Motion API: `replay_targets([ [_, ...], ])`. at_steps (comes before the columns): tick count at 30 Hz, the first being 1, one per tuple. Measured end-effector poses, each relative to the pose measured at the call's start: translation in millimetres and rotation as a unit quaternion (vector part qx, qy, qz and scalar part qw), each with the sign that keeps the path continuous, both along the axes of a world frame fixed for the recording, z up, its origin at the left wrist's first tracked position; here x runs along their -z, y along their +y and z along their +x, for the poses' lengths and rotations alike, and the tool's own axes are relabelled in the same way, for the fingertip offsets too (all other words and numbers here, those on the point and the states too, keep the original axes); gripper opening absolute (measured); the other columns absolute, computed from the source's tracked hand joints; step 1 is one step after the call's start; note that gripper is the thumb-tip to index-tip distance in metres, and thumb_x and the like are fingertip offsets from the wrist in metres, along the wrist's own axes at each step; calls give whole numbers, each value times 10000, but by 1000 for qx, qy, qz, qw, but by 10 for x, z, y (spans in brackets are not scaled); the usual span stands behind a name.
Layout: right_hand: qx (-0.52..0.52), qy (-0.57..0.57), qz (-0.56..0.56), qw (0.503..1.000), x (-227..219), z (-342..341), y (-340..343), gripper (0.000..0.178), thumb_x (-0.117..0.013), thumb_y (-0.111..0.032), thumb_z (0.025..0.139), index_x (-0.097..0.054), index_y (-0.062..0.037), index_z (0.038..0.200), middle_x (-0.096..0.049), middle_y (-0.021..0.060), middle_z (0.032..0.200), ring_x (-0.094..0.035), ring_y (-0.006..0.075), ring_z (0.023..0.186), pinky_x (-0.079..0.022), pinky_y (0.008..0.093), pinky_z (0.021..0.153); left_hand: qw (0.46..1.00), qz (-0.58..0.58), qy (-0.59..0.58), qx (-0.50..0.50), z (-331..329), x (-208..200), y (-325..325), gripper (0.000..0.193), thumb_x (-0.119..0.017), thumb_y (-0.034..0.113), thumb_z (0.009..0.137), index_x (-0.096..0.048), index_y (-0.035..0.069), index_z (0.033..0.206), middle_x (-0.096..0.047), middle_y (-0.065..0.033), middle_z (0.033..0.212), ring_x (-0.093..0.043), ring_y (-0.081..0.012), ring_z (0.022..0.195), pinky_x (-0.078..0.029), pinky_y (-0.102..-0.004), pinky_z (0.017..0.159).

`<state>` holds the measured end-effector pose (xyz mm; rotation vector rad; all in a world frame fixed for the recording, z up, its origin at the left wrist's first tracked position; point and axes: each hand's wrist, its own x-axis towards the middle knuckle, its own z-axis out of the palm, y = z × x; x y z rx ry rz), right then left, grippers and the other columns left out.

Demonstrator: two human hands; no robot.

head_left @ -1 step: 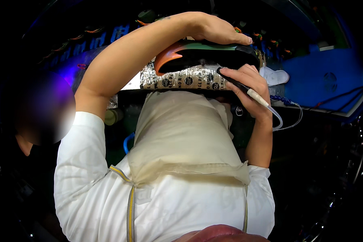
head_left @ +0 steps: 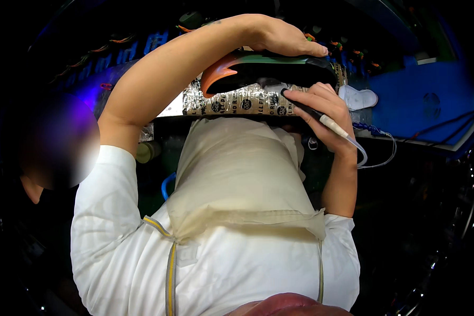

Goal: The person applies glue to the edges of shoe soles using a handheld dispensing tool and places them onto a conveyor belt.

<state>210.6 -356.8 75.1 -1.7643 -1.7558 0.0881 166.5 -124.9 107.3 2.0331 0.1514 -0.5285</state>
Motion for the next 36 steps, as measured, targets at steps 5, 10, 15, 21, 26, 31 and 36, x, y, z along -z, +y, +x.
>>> replay_targets([
  [5, -133, 45, -14, 990, -116, -95, 37, 303, -847, -132, 772, -781, -68, 1060, -602, 49, 732, -584, 244, 703, -508, 421, 900, 989, 135, -68, -1, 35, 33, -10, 792, -437, 658, 1034, -650, -22, 1379, -562, -323, 1452, -576, -451, 1323, -442, -538, 1119],
  [10, -260, 90, 47, 960, -185, -294, 324, 238, -801, -111, 803, -779, -37, 1028, -559, 42, 682, -557, 228, 617, -454, 569, 1115, 982, 168, -72, 45, 141, 3, -126, 814, -396, 684, 1028, -689, -13, 1331, -587, -314, 1430, -562, -475, 1326, -429, -542, 1123],
  [15, -285, 102, 70, 951, -86, -390, 640, 240, -790, -99, 806, -762, -44, 1037, -582, 52, 698, -584, 244, 631, -454, 574, 1120, 978, 172, -99, 63, 165, -2, -218, 836, -359, 710, 1028, -701, 5, 1322, -610, -304, 1404, -573, -460, 1316, -423, -517, 1136],
  [21, -210, 184, -63, 958, 33, -225, 598, 218, -781, -123, 801, -772, -30, 997, -724, 115, 847, -688, 302, 745, -541, 538, 1036, 981, 166, -83, 60, 132, -38, -126, 826, -371, 714, 1029, -702, 16, 1323, -628, -298, 1380, -594, -448, 1284, -441, -502, 1119],
  [26, -233, 212, 25, 949, 125, -157, 447, 257, -799, -132, 767, -787, 7, 984, -706, 131, 764, -677, 296, 712, -548, 491, 876, 990, 109, -94, 2, 84, 11, 26, 833, -401, 730, 1014, -728, 14, 1286, -661, -281, 1340, -623, -426, 1250, -468, -480, 1084],
  [31, -179, 276, 60, 943, 225, 81, 127, 270, -791, -141, 785, -787, 29, 995, -748, 130, 854, -665, 271, 779, -536, 410, 900, 977, -106, -98, -156, -97, 364, 465, 834, -376, 738, 1024, -707, 35, 1326, -700, -219, 1293, -648, -356, 1229, -480, -441, 1084],
  [36, 55, 311, 214, 924, 702, 306, -234, 361, -743, -184, 840, -751, 68, 1100, -737, 155, 1001, -655, 253, 866, -507, 337, 817, 739, -529, -224, -352, -793, 1191, 907, 942, -204, 772, 1028, -319, 60, 1635, -380, -170, 1651, -329, -351, 1541, -234, -510, 1276],
])
